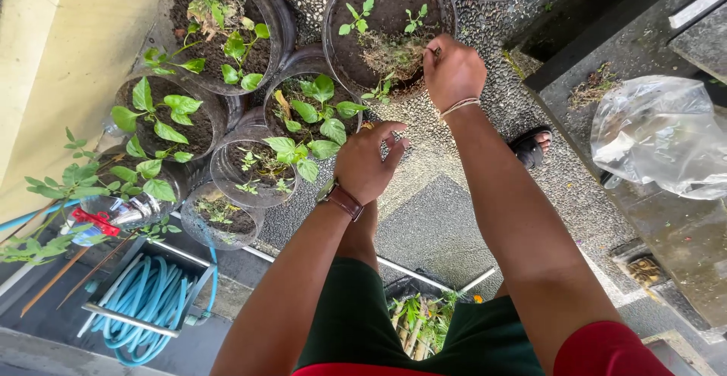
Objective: Planting seeds from a plastic bag into various small pots and removing debris
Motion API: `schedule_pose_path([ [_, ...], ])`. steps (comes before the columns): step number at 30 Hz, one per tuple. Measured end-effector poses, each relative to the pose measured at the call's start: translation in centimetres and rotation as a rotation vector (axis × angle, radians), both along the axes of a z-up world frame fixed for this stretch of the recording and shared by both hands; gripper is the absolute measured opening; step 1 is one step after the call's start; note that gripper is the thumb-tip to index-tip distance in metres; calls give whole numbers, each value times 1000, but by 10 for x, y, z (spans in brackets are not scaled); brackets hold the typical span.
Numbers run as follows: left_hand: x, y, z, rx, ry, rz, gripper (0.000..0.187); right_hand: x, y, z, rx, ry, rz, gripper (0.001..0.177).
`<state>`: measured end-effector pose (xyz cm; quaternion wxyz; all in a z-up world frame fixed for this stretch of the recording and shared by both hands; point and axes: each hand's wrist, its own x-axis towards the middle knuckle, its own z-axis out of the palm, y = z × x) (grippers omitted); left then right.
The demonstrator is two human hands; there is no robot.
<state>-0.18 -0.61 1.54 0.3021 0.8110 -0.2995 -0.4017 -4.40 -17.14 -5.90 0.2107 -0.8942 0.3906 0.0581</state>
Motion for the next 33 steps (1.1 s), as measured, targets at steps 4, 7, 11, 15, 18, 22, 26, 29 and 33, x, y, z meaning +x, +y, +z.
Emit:
schedule_pose_path([
  [4, -1, -6, 7, 86, 34, -17, 23, -7, -5, -5, 44, 130, -3, 6],
  [7, -3, -7, 3, -25, -12, -41, 25, -10, -4, 3, 102, 34, -97, 5],
  [11, -8, -12, 5, -33, -13, -40, 26, -31, -3, 9, 139, -230, -182, 9],
  [15, -18, -24, 20, -1, -8, -60, 19, -47, 5, 39, 226, -346, -421, 6],
  [18, -21, -35, 35, -1, 33, -74, 19, -68, 0, 34, 251, -372, -485, 6],
  [22, -35, -41, 34, -30, 20, -118, 19, -93, -16, 73, 375, -493, -566, 8],
  [26, -44, -51, 36, -37, -13, -175, 20, -123, -38, 84, 371, -582, -623, 8],
  [29, -54, -56, 36, -24, -22, -214, 20, -149, -54, 88, 358, -592, -664, 7],
  [33, -66, -64, 32, -28, -49, -267, 21, -184, -82, 94, 267, -594, -704, 7],
])
